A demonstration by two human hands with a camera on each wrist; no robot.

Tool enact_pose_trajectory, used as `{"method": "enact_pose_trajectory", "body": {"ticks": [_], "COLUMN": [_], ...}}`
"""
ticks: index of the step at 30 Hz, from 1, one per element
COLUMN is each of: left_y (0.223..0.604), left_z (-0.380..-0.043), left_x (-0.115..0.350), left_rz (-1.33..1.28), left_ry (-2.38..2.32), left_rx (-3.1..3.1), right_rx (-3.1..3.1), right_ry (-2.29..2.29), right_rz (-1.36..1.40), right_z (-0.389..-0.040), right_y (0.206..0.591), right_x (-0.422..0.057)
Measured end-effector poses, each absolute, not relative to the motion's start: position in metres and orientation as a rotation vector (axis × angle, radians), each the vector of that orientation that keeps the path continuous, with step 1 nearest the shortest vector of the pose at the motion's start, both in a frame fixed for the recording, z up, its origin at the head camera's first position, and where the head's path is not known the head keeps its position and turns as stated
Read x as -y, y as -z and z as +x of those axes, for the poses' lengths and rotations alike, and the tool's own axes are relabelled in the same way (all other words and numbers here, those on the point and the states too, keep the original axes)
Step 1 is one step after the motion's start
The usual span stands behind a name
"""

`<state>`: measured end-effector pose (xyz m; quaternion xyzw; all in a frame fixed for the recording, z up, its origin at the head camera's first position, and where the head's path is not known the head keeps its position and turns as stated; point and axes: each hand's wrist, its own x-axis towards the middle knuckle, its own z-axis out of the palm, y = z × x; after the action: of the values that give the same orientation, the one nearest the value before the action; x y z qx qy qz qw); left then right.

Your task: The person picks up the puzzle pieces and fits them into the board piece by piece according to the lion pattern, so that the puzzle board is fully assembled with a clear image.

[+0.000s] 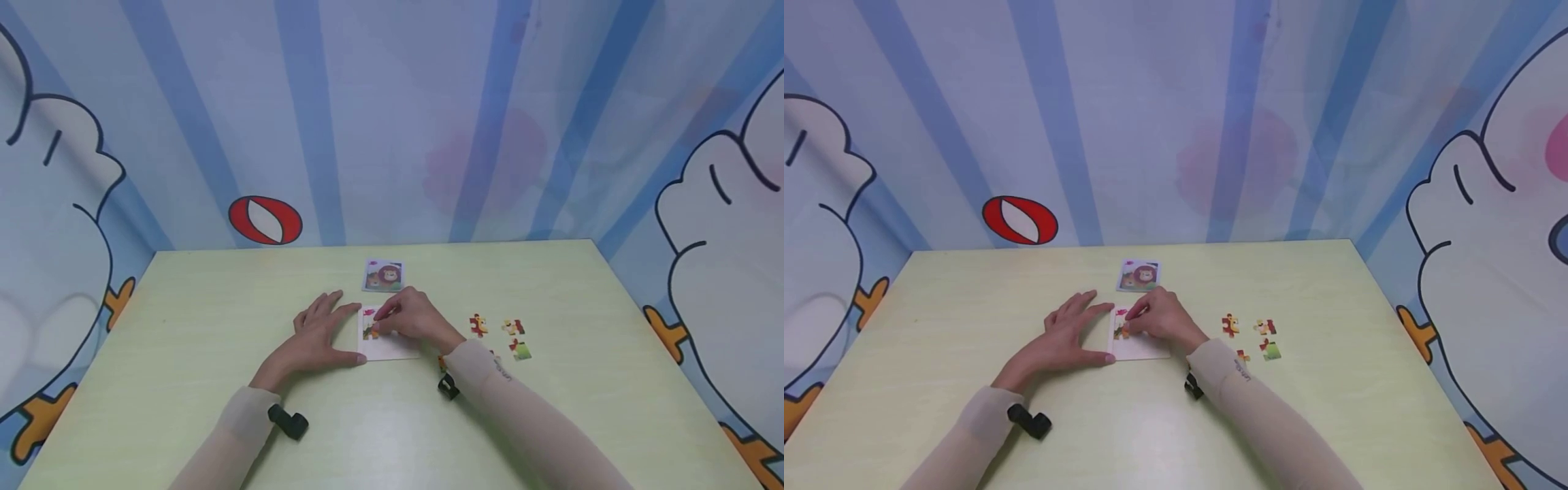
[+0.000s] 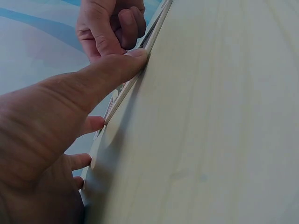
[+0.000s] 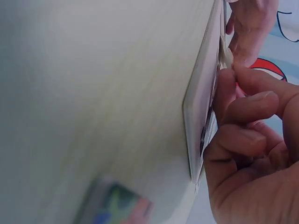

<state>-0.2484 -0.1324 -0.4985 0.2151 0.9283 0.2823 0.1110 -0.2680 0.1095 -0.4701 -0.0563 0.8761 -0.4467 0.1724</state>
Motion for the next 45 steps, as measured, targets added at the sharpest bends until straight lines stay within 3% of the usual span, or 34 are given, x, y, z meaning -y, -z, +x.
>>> {"method": "enact_pose_trajectory", "body": {"ticks": [31,45], "left_y": [0.498,0.498], "left_z": [-0.248,-0.248], "left_x": [0.132,0.132], "left_rz": [0.65,0.639], "left_ry": [-0.827,-0.804], "left_rx": [-2.735,-2.741], "right_rx": [-2.617,-2.538], "right_ry": [1.069,1.188], "right_rz": [-0.118,-0.121], "right_z": [-0.271,-0.268], "right_y": [0.472,0.457], "right_x": [-0.098,-0.111]}}
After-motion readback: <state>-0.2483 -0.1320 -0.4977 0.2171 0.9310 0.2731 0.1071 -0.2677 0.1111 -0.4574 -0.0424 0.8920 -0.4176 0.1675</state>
